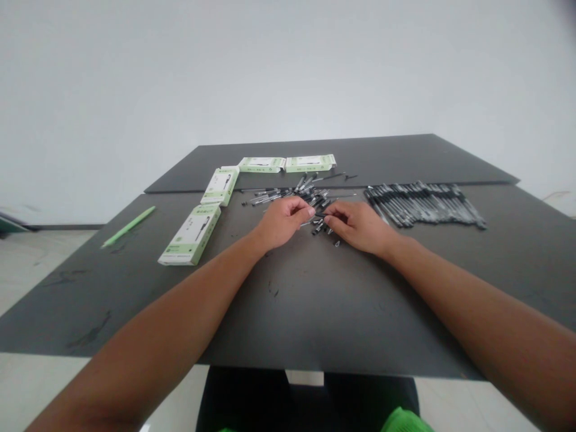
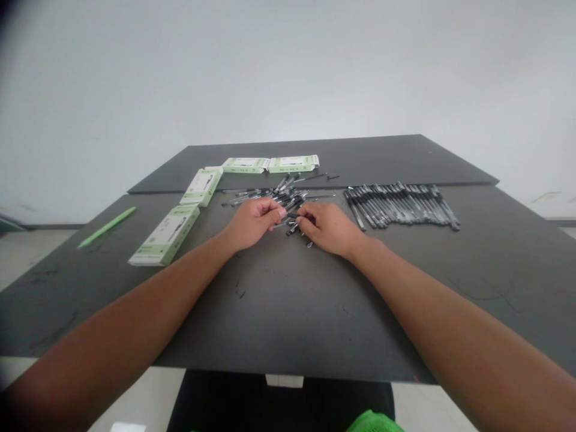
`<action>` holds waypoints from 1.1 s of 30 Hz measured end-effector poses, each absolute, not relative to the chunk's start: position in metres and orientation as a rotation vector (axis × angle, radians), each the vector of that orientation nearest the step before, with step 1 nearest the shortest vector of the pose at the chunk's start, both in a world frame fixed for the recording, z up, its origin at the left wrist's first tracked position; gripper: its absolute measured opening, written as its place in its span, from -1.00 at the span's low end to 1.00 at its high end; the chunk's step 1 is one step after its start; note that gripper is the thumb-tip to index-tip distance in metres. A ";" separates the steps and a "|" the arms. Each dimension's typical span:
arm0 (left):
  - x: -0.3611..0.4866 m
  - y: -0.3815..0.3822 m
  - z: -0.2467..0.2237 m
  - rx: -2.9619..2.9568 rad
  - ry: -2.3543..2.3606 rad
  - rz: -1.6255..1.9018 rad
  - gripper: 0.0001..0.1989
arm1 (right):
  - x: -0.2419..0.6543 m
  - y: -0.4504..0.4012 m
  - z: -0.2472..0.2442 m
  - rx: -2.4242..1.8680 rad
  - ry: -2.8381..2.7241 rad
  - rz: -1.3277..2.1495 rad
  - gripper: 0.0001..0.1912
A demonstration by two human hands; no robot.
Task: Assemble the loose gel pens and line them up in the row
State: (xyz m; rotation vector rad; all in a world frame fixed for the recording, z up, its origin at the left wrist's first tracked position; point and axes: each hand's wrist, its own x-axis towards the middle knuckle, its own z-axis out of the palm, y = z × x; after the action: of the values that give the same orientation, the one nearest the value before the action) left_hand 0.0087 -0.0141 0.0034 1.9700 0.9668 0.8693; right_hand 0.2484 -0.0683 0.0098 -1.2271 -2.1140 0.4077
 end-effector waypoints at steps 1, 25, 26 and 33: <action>0.009 -0.014 0.002 1.961 0.952 0.877 -0.67 | 0.249 -0.068 0.010 -1.228 -2.116 0.408 -0.79; 0.007 -0.014 0.005 2.001 0.988 0.853 -0.58 | 0.246 -0.070 0.013 -1.212 -2.111 0.418 -0.81; 0.007 -0.014 0.005 2.005 0.992 0.848 -0.57 | 0.247 -0.070 0.013 -1.213 -2.114 0.419 -0.81; 0.010 -0.014 0.002 1.951 0.952 0.877 -0.70 | 0.248 -0.069 0.010 -1.233 -2.135 0.401 -0.80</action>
State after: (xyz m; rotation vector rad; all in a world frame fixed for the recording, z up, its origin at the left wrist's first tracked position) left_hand 0.0095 -0.0136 0.0016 1.9512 0.9517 0.8771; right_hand 0.2483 -0.0686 0.0104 -1.2325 -2.1348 0.4009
